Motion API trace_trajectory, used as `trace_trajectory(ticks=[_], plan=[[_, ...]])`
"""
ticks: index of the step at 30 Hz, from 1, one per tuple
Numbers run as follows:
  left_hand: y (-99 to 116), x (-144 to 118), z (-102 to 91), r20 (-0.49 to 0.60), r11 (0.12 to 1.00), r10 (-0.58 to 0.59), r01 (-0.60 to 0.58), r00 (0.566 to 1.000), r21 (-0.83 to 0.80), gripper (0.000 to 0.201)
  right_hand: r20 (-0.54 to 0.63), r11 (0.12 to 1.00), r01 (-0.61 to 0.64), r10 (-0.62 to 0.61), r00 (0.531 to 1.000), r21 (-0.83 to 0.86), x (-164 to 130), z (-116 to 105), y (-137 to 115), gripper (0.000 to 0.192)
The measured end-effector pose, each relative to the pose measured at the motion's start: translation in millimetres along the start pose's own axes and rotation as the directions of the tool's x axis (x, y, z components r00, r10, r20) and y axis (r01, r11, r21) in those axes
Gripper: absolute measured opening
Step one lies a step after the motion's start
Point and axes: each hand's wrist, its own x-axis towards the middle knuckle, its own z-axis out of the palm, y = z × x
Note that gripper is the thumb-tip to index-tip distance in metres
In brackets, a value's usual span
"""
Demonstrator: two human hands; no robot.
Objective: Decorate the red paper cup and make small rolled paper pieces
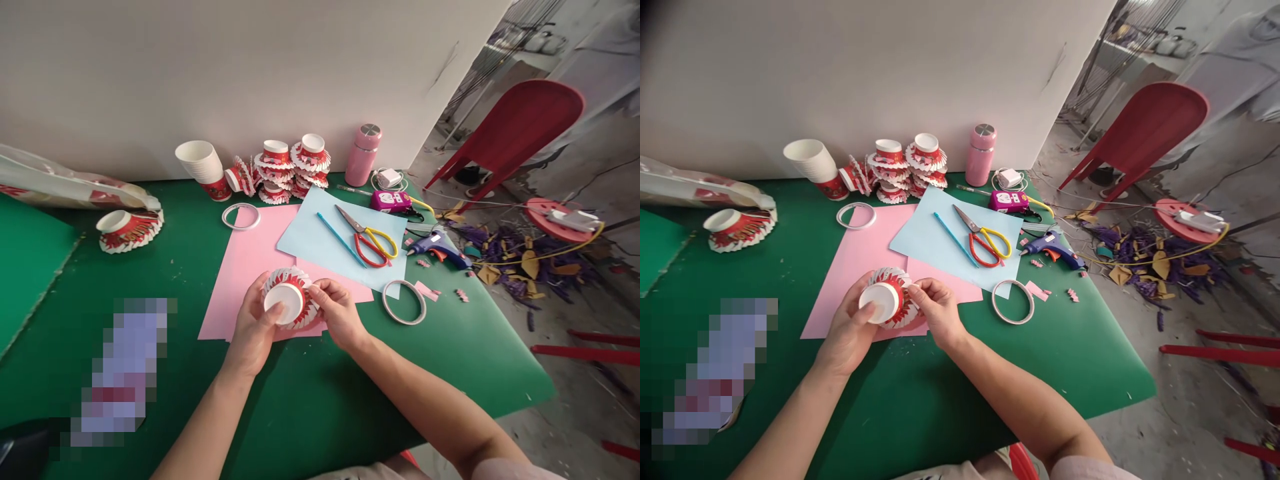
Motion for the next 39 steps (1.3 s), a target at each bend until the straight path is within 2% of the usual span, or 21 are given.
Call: trace_trajectory(ticks=[3, 6, 10, 14, 21, 27, 34, 39], plan=[[1, -1, 0.8, 0.018, 1.000, 0.017, -0.017, 1.000, 0.002, 0.051, 0.064, 0.998, -0.055, 0.057, 0.996, -0.022, 0, -1, -1, 0.036], [3, -1, -1.3, 0.000, 1.000, -0.002, 0.002, 1.000, -0.004, 0.049, 0.083, 0.994, -0.102, 0.105, 0.991, -0.042, 1, -6, -7, 0.034], [5, -2, -3.5, -0.027, 0.999, -0.045, 0.045, 0.999, 0.015, 0.051, 0.106, 0.988, -0.091, 0.104, 0.989, -0.125, 1, -9, -14, 0.031], [5, -1, -2.4, -0.062, 1.000, -0.007, 0.008, 0.998, 0.009, 0.053, 0.135, 0.981, -0.055, 0.081, 0.988, -0.185, 1, -11, -16, 0.033], [3, -1, -1.3, -0.051, 1.000, 0.027, -0.026, 0.998, 0.017, 0.052, 0.167, 0.988, 0.001, 0.026, 0.986, -0.156, 2, -10, -11, 0.036], [4, -4, 2.0, -0.055, 0.999, 0.037, -0.036, 0.998, 0.028, 0.051, 0.145, 0.992, -0.001, 0.019, 0.989, -0.123, 2, -8, -9, 0.037], [3, -2, -0.8, -0.033, 1.000, 0.007, -0.007, 0.999, 0.025, 0.053, 0.138, 0.995, 0.012, 0.002, 0.990, -0.102, 5, -10, -9, 0.034], [1, -2, -1.2, -0.069, 1.000, 0.023, -0.023, 0.997, 0.007, 0.053, 0.174, 0.993, -0.063, 0.080, 0.981, -0.098, 4, -14, -10, 0.032]])
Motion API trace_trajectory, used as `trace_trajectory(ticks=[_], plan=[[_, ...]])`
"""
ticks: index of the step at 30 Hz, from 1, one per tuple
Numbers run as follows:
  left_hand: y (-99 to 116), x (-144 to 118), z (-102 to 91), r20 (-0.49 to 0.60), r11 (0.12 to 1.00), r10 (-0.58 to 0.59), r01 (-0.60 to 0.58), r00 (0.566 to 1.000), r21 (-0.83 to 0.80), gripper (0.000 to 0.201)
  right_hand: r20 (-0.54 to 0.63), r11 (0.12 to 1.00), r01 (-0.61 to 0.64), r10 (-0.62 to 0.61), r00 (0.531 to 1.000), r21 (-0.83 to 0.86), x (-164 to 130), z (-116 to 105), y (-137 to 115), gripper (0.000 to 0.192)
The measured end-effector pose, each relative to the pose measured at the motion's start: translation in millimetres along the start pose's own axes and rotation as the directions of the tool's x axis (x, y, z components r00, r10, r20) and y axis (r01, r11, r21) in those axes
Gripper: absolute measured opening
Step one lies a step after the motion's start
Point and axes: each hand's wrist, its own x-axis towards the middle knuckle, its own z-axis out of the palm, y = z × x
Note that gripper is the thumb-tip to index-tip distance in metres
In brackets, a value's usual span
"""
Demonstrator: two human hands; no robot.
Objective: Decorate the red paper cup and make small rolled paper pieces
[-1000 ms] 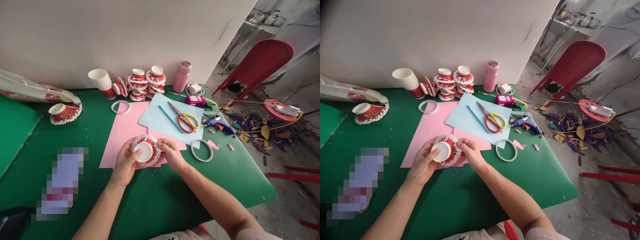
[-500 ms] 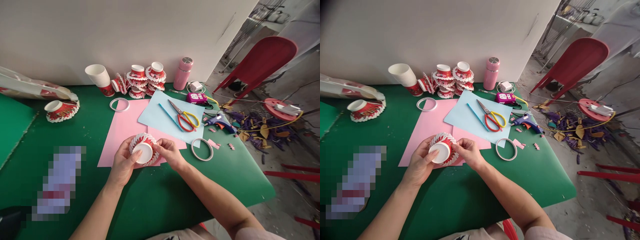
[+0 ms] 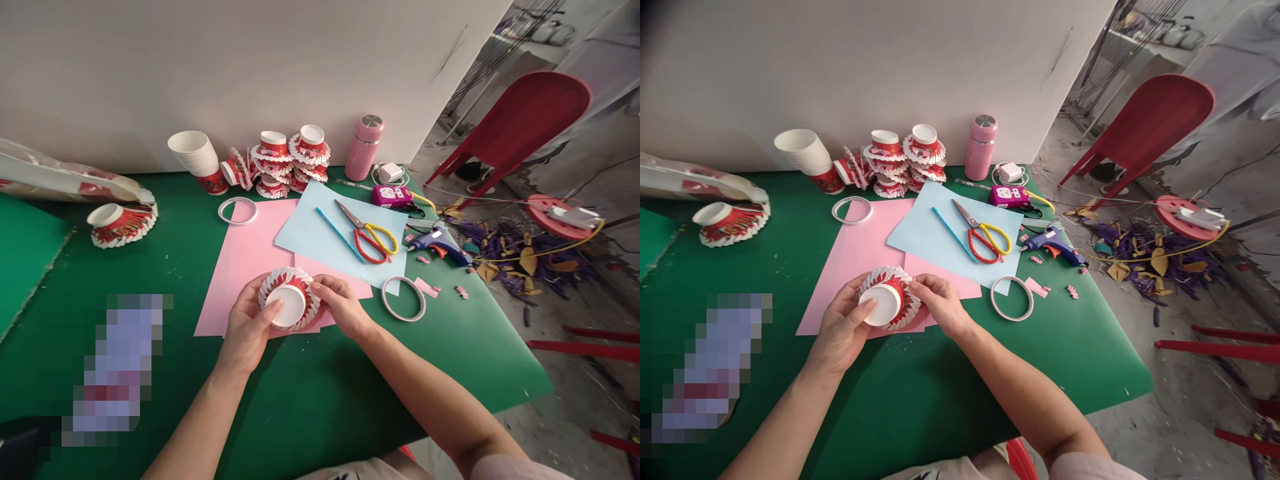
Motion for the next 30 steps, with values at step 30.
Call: trace_trajectory(ticks=[30], plan=[[0, -10, 1.6, 0.378, 0.983, -0.116, 0.160, 0.918, -0.087, 0.053, 0.468, -0.304, 0.537, -0.861, 0.198, -0.787, -9, -5, -13, 0.013]])
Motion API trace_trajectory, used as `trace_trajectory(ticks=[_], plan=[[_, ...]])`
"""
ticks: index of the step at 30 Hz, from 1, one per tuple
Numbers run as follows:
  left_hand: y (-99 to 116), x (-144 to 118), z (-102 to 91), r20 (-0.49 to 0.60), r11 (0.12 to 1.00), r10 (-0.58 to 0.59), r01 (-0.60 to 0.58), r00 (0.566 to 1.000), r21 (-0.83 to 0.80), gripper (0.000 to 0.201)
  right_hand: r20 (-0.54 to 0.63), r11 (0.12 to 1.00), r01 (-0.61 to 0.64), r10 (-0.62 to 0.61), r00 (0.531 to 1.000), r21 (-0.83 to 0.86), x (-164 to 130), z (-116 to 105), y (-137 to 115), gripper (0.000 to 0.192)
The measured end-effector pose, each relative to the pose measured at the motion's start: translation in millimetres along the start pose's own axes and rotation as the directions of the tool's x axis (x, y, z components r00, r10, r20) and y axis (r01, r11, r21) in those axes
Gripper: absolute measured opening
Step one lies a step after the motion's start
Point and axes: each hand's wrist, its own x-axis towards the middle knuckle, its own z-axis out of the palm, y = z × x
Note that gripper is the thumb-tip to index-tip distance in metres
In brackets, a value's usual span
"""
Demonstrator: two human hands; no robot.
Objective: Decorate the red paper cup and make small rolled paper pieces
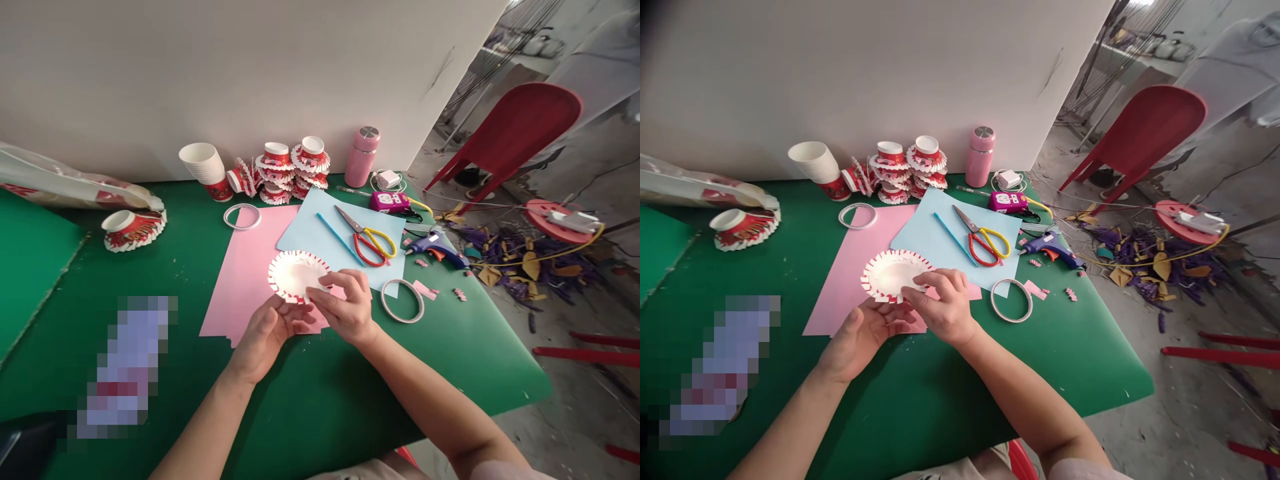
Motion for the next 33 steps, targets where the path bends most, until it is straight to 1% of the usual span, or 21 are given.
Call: trace_trajectory(ticks=[1, 2, 4, 7, 9, 11, 12, 14, 17, 18, 19, 20, 21, 23, 25, 26, 27, 28, 30, 31, 33], plan=[[-1, -1, 2.7, 0.021, 1.000, -0.003, 0.003, 1.000, -0.023, 0.054, 0.014, 0.999, 0.032, -0.032, 0.999, -0.018, -2, 1, 0, 0.013], [-1, -2, 4.7, 0.016, 0.999, 0.000, 0.001, 1.000, -0.053, 0.052, 0.035, 0.998, 0.054, -0.053, 0.998, -0.024, -4, 2, 0, 0.014], [-2, -1, 6.6, -0.047, 0.993, 0.002, -0.008, 0.999, -0.117, 0.044, 0.084, 0.997, 0.075, -0.074, 0.994, -0.009, -8, 5, -1, 0.014], [-3, 2, 6.2, -0.173, 0.986, -0.009, -0.020, 0.985, -0.165, 0.032, 0.157, 0.997, 0.061, -0.066, 0.985, 0.038, -11, 9, -1, 0.013], [-4, 4, 5.7, -0.226, 0.983, -0.004, -0.038, 0.974, -0.180, 0.033, 0.197, 0.998, 0.024, -0.035, 0.980, 0.056, -13, 11, -1, 0.011], [-5, 6, 5.8, -0.251, 0.979, 0.009, -0.060, 0.968, -0.195, 0.036, 0.227, 0.998, -0.016, 0.000, 0.974, 0.067, -13, 12, -1, 0.011], [-5, 7, 6.0, -0.259, 0.977, 0.015, -0.069, 0.966, -0.200, 0.036, 0.234, 0.996, -0.034, 0.015, 0.972, 0.078, -13, 13, -1, 0.015], [-5, 8, 6.2, -0.278, 0.975, 0.028, -0.087, 0.960, -0.203, 0.036, 0.236, 0.990, -0.080, 0.050, 0.970, 0.117, -13, 12, -1, 0.028], [-6, 7, 5.4, -0.291, 0.973, 0.053, -0.116, 0.955, -0.201, 0.038, 0.239, 0.951, -0.221, 0.168, 0.956, 0.215, -12, 10, -3, 0.046], [-6, 7, 4.9, -0.286, 0.973, 0.059, -0.119, 0.956, -0.198, 0.038, 0.251, 0.922, -0.292, 0.229, 0.941, 0.253, -12, 10, -4, 0.048], [-6, 7, 4.5, -0.282, 0.974, 0.066, -0.123, 0.957, -0.190, 0.039, 0.271, 0.882, -0.372, 0.298, 0.915, 0.288, -12, 9, -5, 0.048], [-6, 7, 4.3, -0.280, 0.976, 0.074, -0.127, 0.957, -0.177, 0.039, 0.299, 0.828, -0.459, 0.371, 0.879, 0.322, -13, 9, -6, 0.046], [-6, 7, 4.2, -0.280, 0.978, 0.083, -0.132, 0.956, -0.161, 0.040, 0.336, 0.757, -0.546, 0.441, 0.832, 0.359, -13, 10, -7, 0.043], [-6, 8, 4.7, -0.284, 0.981, 0.106, -0.147, 0.953, -0.129, 0.041, 0.434, 0.571, -0.695, 0.543, 0.719, 0.437, -15, 12, -8, 0.036], [-6, 8, 5.4, -0.279, 0.981, 0.115, -0.152, 0.953, -0.116, 0.042, 0.539, 0.378, -0.780, 0.569, 0.621, 0.499, -17, 15, -10, 0.033], [-7, 8, 5.7, -0.273, 0.982, 0.113, -0.150, 0.955, -0.116, 0.042, 0.582, 0.301, -0.803, 0.564, 0.585, 0.515, -18, 17, -11, 0.032], [-7, 8, 5.9, -0.268, 0.982, 0.112, -0.147, 0.957, -0.117, 0.043, 0.613, 0.244, -0.818, 0.560, 0.558, 0.522, -19, 19, -12, 0.032], [-8, 8, 6.0, -0.263, 0.983, 0.109, -0.143, 0.959, -0.115, 0.044, 0.632, 0.207, -0.827, 0.556, 0.539, 0.523, -20, 20, -13, 0.032], [-9, 7, 6.1, -0.248, 0.986, 0.100, -0.129, 0.964, -0.104, 0.047, 0.642, 0.176, -0.831, 0.557, 0.526, 0.528, -22, 22, -15, 0.031], [-9, 7, 6.3, -0.232, 0.988, 0.096, -0.120, 0.968, -0.092, 0.048, 0.638, 0.176, -0.828, 0.560, 0.529, 0.532, -22, 23, -15, 0.030], [-9, 6, 7.2, -0.188, 0.993, 0.092, -0.104, 0.978, -0.055, 0.050, 0.614, 0.211, -0.818, 0.568, 0.549, 0.536, -21, 22, -14, 0.027]])
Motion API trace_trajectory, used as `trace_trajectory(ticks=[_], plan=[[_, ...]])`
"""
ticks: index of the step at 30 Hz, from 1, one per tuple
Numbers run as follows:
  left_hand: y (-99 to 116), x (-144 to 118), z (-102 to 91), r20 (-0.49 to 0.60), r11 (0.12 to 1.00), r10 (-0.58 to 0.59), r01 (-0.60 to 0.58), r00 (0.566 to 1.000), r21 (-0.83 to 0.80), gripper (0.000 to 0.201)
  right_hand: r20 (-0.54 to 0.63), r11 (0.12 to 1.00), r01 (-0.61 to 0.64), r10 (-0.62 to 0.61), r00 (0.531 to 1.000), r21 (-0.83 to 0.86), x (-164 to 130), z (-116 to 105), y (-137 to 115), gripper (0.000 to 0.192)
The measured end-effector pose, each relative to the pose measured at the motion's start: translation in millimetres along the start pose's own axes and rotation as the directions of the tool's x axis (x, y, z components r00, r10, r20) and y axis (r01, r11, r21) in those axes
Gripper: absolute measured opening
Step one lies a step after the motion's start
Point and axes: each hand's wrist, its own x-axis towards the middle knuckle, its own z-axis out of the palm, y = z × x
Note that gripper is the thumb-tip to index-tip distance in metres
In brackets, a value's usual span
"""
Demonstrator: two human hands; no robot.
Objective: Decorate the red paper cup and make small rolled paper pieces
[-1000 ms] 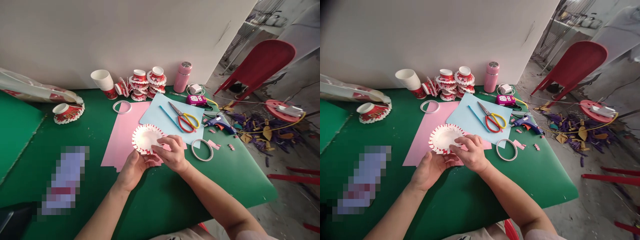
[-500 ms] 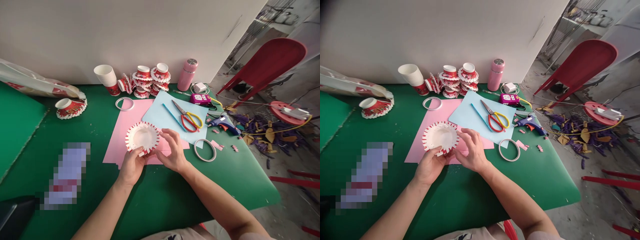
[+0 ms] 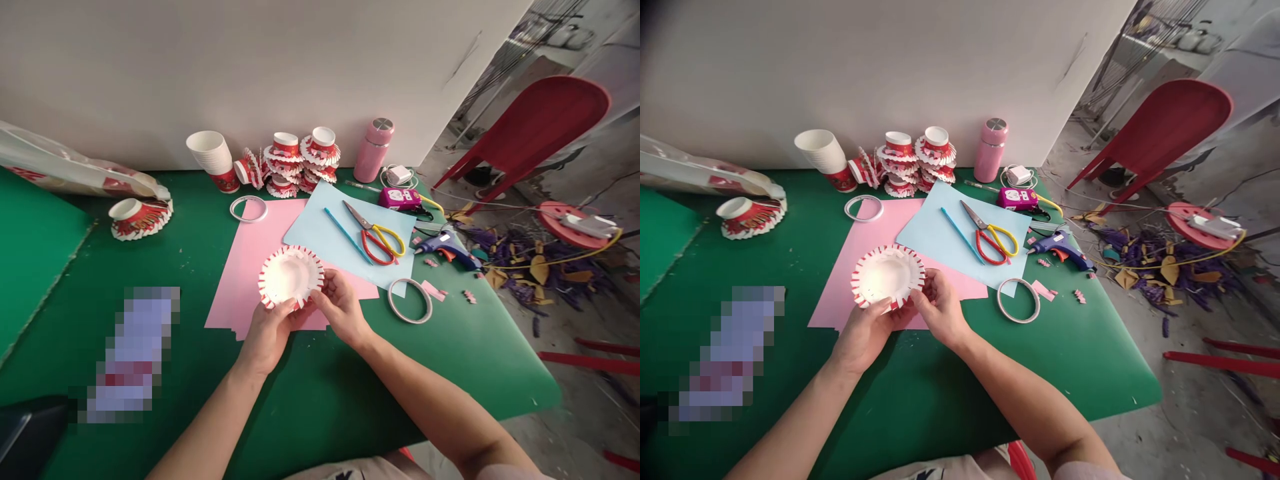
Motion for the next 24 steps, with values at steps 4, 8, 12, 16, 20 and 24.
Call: trace_trajectory(ticks=[4, 8, 12, 16, 20, 24], plan=[[1, -2, 2.6, 0.101, 0.998, -0.002, -0.005, 0.995, 0.062, 0.054, -0.043, 0.994, 0.057, -0.061, 0.997, -0.093, 5, -10, -5, 0.021], [3, -2, -1.1, 0.085, 0.996, 0.070, -0.075, 0.994, 0.046, 0.058, -0.042, 0.996, 0.048, -0.051, 0.998, -0.074, 11, -23, -12, 0.019], [6, 0, -10.4, -0.098, 0.991, 0.094, -0.083, 0.991, 0.109, 0.053, 0.054, 0.988, 0.024, -0.016, 0.998, -0.153, 14, -35, -23, 0.023], [11, 1, -12.7, -0.094, 0.978, 0.071, -0.051, 0.993, 0.201, 0.058, 0.196, 0.966, 0.065, -0.016, 0.980, -0.248, 12, -39, -35, 0.026], [11, -3, -9.5, -0.095, 0.863, 0.289, -0.217, 0.953, 0.457, 0.054, 0.097, 0.972, 0.076, -0.056, 0.994, -0.220, 11, -34, -37, 0.025], [4, -12, -2.6, 0.092, 0.480, 0.632, -0.482, 0.769, 0.733, 0.053, -0.115, 0.994, 0.029, -0.041, 0.993, -0.102, 11, -28, -30, 0.024]])
